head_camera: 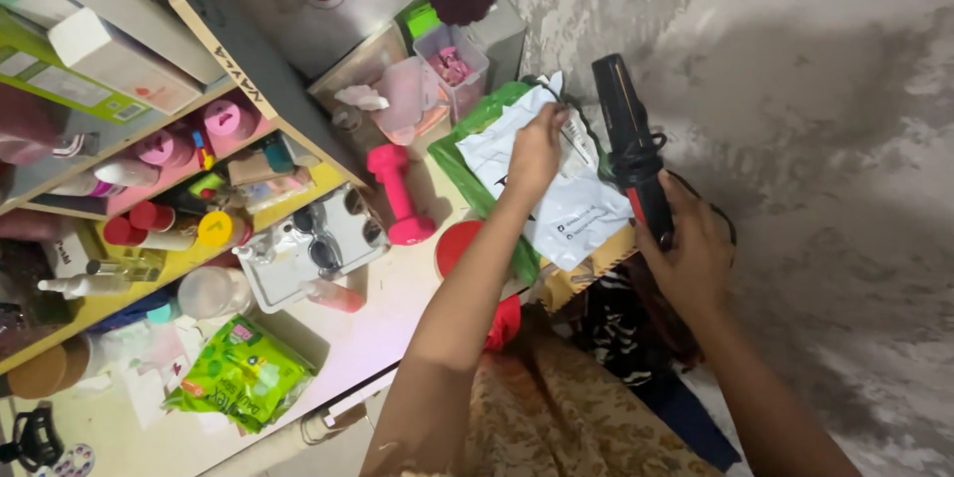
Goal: Folding clothes and organizing various packages and containers on a desk and shelf
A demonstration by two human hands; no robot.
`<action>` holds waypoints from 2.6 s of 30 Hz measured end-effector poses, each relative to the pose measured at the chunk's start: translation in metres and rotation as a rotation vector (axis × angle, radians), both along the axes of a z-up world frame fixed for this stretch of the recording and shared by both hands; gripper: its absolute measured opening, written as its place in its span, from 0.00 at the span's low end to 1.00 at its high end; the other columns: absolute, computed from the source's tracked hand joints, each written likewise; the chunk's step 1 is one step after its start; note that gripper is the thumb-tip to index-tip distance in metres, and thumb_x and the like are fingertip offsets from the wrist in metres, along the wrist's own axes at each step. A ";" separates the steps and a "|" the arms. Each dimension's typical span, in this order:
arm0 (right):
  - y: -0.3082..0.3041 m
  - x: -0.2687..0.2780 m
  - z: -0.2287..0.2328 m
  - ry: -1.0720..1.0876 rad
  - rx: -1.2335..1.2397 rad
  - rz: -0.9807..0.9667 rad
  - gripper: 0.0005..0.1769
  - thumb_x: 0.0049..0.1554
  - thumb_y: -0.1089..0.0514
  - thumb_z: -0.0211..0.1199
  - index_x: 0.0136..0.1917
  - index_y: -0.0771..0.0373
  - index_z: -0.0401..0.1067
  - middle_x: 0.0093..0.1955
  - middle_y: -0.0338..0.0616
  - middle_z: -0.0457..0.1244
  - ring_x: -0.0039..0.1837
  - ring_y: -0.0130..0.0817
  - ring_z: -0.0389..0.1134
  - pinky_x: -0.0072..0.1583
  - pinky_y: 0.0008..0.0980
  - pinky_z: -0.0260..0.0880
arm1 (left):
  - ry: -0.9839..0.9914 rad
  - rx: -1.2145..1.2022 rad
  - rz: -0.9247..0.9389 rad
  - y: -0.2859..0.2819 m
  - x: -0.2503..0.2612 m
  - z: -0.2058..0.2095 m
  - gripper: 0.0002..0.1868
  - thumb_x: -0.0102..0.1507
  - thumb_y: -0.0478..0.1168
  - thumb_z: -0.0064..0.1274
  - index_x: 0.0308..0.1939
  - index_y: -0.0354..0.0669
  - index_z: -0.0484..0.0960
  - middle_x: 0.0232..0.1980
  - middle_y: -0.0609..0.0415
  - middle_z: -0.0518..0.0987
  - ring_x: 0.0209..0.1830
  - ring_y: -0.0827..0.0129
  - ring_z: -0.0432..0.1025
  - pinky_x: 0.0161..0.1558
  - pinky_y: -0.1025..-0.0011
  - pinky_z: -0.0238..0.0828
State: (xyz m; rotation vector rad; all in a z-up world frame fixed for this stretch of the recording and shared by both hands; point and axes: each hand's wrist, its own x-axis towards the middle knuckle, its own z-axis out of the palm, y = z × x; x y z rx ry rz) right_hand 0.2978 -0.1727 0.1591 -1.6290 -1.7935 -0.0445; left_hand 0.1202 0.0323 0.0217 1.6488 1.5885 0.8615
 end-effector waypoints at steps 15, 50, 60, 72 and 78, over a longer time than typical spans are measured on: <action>0.048 -0.003 -0.099 -0.154 -0.047 0.055 0.40 0.47 0.43 0.71 0.74 0.38 0.71 0.46 0.36 0.66 0.46 0.43 0.71 0.52 0.42 0.73 | -0.298 -0.312 0.350 -0.039 -0.030 0.010 0.15 0.67 0.54 0.52 0.56 0.65 0.85 0.43 0.48 0.86 0.50 0.51 0.80 0.55 0.57 0.76; 0.027 -0.169 -0.075 0.312 -0.104 0.480 0.25 0.57 0.75 0.56 0.67 0.72 0.75 0.61 0.55 0.51 0.30 0.34 0.53 0.46 0.38 0.66 | -0.448 -0.032 1.391 -0.429 -0.440 -0.075 0.47 0.52 0.44 0.72 0.67 0.34 0.60 0.66 0.40 0.73 0.64 0.55 0.71 0.60 0.61 0.74; -0.014 -0.218 -0.103 0.300 -0.256 0.377 0.15 0.56 0.71 0.62 0.57 0.70 0.76 0.57 0.49 0.56 0.40 0.40 0.64 0.50 0.39 0.68 | -0.103 -0.349 1.368 -0.411 -0.469 -0.079 0.19 0.68 0.47 0.45 0.57 0.43 0.80 0.49 0.38 0.83 0.52 0.40 0.76 0.57 0.49 0.68; -0.020 -0.210 -0.054 0.771 -0.367 0.356 0.16 0.60 0.70 0.60 0.57 0.55 0.80 0.49 0.43 0.70 0.44 0.30 0.72 0.47 0.26 0.73 | 0.088 0.598 0.714 -0.367 -0.440 0.114 0.21 0.61 0.19 0.49 0.55 0.38 0.82 0.53 0.49 0.76 0.56 0.50 0.74 0.58 0.59 0.70; 0.042 -0.131 -0.009 0.988 -0.566 0.793 0.49 0.50 0.60 0.67 0.81 0.62 0.51 0.80 0.47 0.51 0.77 0.35 0.56 0.75 0.43 0.57 | 0.109 0.656 -0.040 -0.250 -0.337 0.129 0.17 0.55 0.25 0.54 0.47 0.37 0.84 0.57 0.41 0.78 0.62 0.39 0.69 0.65 0.48 0.65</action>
